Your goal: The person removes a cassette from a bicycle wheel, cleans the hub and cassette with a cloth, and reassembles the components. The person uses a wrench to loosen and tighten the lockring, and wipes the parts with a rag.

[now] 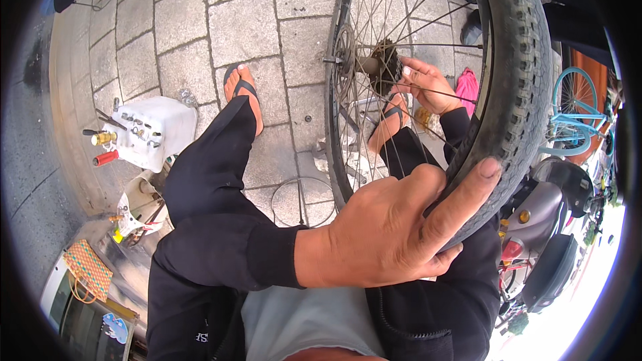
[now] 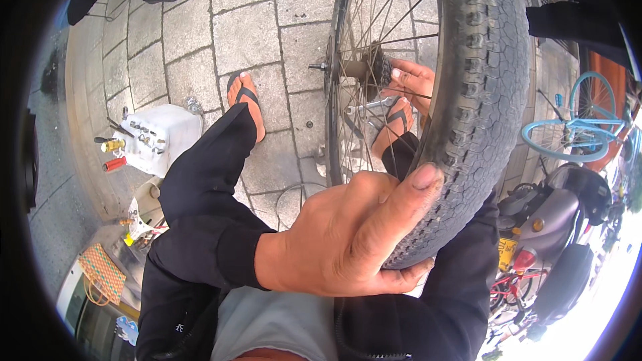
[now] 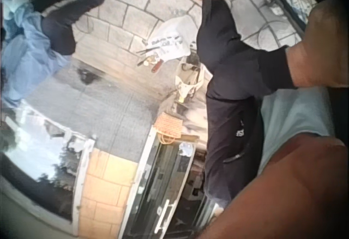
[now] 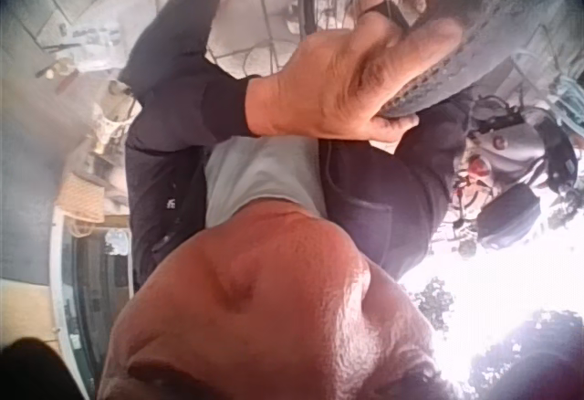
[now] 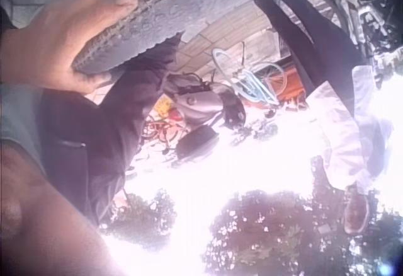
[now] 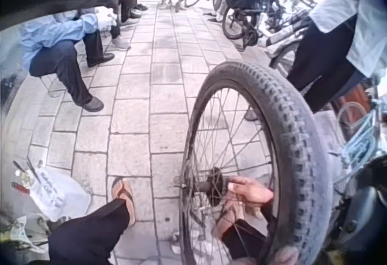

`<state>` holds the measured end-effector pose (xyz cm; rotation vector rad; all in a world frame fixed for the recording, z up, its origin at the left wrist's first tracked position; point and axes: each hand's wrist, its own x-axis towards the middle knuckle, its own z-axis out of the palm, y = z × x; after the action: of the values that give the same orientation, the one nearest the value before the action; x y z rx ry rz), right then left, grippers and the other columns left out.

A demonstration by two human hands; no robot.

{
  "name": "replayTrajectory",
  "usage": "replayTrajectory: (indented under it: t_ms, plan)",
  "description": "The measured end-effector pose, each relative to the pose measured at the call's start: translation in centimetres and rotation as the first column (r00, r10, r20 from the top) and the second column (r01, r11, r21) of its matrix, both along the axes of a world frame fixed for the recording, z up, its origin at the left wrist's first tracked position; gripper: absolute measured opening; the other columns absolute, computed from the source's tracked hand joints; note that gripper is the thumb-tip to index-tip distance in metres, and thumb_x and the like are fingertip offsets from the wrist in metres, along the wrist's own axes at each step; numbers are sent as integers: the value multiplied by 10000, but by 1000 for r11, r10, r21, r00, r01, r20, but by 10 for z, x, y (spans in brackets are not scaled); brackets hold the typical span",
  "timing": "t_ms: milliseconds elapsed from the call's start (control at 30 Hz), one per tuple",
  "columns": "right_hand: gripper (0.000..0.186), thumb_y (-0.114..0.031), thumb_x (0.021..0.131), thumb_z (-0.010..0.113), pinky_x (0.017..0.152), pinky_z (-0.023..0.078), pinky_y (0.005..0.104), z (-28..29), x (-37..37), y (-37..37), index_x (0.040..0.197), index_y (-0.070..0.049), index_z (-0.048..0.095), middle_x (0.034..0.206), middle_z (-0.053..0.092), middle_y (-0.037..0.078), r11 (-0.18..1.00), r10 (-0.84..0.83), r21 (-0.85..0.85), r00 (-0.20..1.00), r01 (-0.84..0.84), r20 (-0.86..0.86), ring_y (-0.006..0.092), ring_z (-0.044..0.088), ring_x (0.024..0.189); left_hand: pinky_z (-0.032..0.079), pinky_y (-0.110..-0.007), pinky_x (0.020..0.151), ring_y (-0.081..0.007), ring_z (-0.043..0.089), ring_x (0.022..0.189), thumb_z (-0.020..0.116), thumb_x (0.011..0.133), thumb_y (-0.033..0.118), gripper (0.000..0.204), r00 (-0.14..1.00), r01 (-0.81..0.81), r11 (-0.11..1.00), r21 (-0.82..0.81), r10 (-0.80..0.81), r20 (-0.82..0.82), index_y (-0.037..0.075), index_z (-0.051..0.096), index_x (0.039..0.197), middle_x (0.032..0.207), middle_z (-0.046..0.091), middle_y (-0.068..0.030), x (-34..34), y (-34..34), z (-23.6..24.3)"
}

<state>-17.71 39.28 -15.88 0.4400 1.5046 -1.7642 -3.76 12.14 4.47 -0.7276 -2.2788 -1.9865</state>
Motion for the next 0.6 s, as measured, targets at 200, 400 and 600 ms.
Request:
replayTrajectory:
  t_ms: [200, 400, 600]
  plan:
    - [598, -105, 1057, 666, 975, 589, 395, 8, 2, -3, 1570, 85, 424, 1339, 652, 143, 998, 58, 38, 991, -54, -121, 228, 727, 998, 581, -348, 639, -236, 667, 838, 961, 689, 220, 1088, 1000, -11, 999, -53, 10, -16, -101, 401, 1564, 1207, 707, -127, 6, 0, 1]
    - [564, -102, 1085, 616, 984, 587, 399, 2, 1, 3, 1576, 90, 414, 1348, 663, 150, 998, 55, -19, 998, -55, -4, 237, 732, 1049, 570, -370, 619, -259, 671, 813, 950, 715, 237, 1029, 998, -21, 996, -90, 17, -53, -105, 424, 1531, 1201, 691, -161, 13, -2, 3]
    - [584, -109, 1085, 621, 986, 591, 399, -7, 10, 7, 1593, 77, 399, 1396, 635, 155, 993, 48, 114, 993, -35, -112, 225, 733, 1051, 466, -350, 492, -208, 527, 605, 887, 670, 191, 1114, 995, -78, 996, 31, 80, -57, 26, 376, 1647, 907, 492, -78, 12, 4, -8]
